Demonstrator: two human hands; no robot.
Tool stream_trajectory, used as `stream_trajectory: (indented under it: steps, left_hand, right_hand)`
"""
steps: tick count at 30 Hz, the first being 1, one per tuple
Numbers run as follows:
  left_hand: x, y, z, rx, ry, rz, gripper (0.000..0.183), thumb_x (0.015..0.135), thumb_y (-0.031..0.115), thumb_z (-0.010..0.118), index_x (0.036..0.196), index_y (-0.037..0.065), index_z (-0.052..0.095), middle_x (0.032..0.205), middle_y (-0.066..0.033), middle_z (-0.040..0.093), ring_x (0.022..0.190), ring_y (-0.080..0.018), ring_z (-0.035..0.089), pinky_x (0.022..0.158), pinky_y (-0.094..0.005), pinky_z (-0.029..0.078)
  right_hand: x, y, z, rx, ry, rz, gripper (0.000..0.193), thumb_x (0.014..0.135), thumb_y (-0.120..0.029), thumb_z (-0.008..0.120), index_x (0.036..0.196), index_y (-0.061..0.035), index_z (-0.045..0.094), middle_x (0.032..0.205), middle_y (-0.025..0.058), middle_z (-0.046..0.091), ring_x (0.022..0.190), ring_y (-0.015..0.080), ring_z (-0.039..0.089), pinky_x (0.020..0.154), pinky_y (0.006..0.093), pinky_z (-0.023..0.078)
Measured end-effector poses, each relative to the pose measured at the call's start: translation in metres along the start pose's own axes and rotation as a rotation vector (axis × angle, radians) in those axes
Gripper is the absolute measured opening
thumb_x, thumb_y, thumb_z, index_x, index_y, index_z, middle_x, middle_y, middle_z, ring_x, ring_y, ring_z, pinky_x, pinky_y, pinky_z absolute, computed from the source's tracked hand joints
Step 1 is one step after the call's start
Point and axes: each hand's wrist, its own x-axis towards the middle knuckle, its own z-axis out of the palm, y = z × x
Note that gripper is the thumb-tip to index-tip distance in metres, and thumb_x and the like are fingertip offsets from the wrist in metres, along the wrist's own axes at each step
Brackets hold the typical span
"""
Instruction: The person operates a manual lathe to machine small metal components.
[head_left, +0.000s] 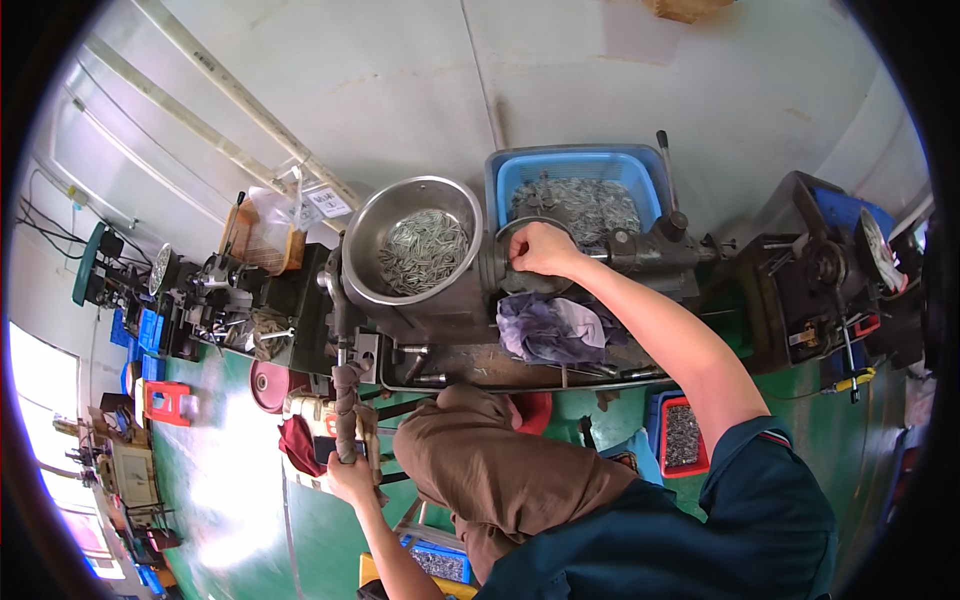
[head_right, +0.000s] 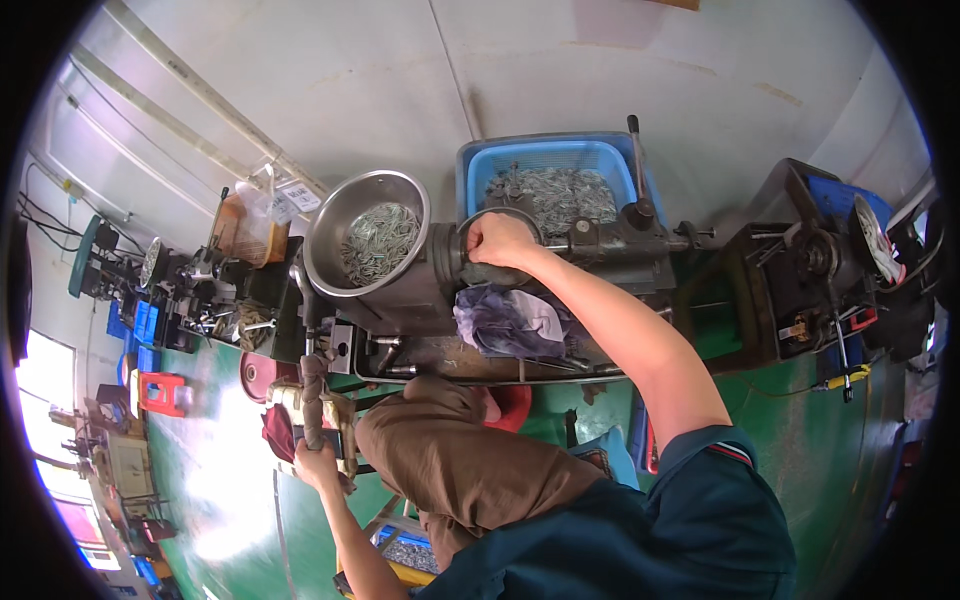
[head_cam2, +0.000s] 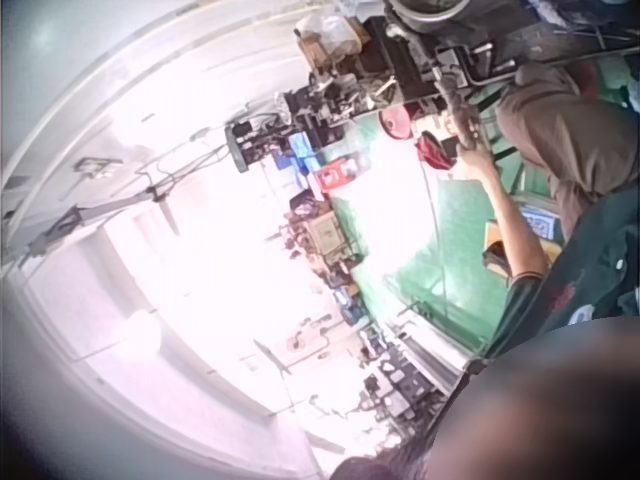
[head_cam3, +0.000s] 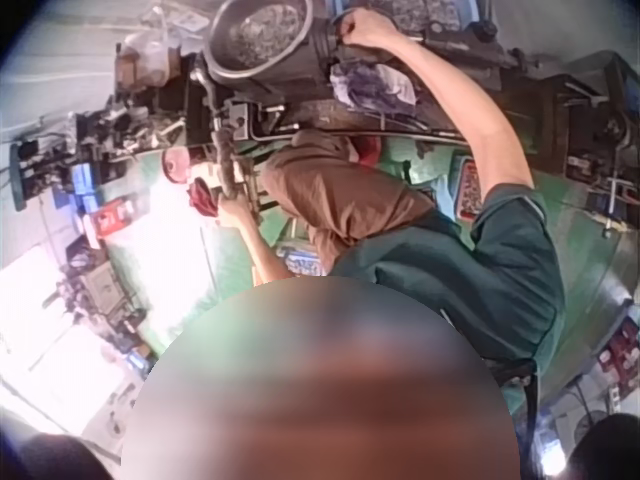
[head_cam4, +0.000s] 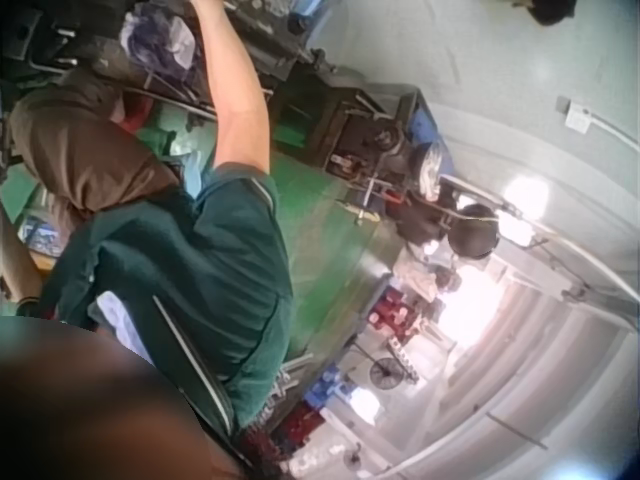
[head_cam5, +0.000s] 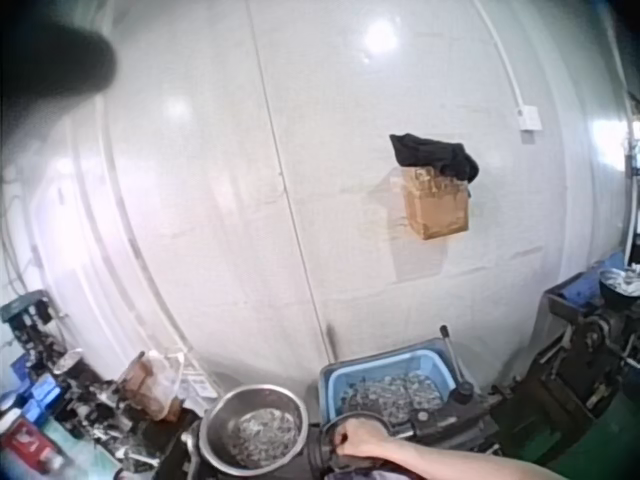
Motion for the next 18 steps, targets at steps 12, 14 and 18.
stream_trajectory:
  steps: [12, 14, 18]
  left_hand:
    - [0.076, -0.054, 0.013, 0.076, -0.026, 0.071, 0.023, 0.062, 0.019, 0.060, 0.081, 0.005, 0.060, 0.069, -0.0182, 0.058, 0.068, -0.0352, 0.057, 0.061, -0.0422, 0.044]
    - [0.079, -0.052, 0.012, 0.072, -0.051, 0.081, 0.025, 0.062, 0.019, 0.060, 0.083, 0.005, 0.060, 0.071, -0.0179, 0.059, 0.069, -0.0350, 0.057, 0.062, -0.0418, 0.044]
    - [0.077, -0.048, 0.008, 0.099, -0.102, 0.052, 0.029, 0.063, 0.020, 0.060, 0.087, 0.005, 0.060, 0.077, -0.0168, 0.060, 0.074, -0.0341, 0.057, 0.065, -0.0409, 0.044]
  right_hand:
    - [0.000, 0.001, 0.001, 0.007, -0.011, 0.000, 0.015, 0.055, -0.019, 0.061, 0.068, -0.0118, 0.064, 0.070, 0.0070, 0.062, 0.070, 0.0235, 0.059, 0.064, 0.0326, 0.046]
    - [0.006, 0.009, -0.005, -0.010, -0.024, -0.042, 0.015, 0.056, -0.020, 0.061, 0.068, -0.0117, 0.065, 0.070, 0.0072, 0.062, 0.070, 0.0238, 0.059, 0.064, 0.0329, 0.046]
    - [0.018, 0.016, -0.048, -0.251, 0.013, 0.067, 0.016, 0.063, -0.025, 0.061, 0.073, -0.0127, 0.065, 0.076, 0.0084, 0.062, 0.074, 0.0249, 0.059, 0.068, 0.0364, 0.045]
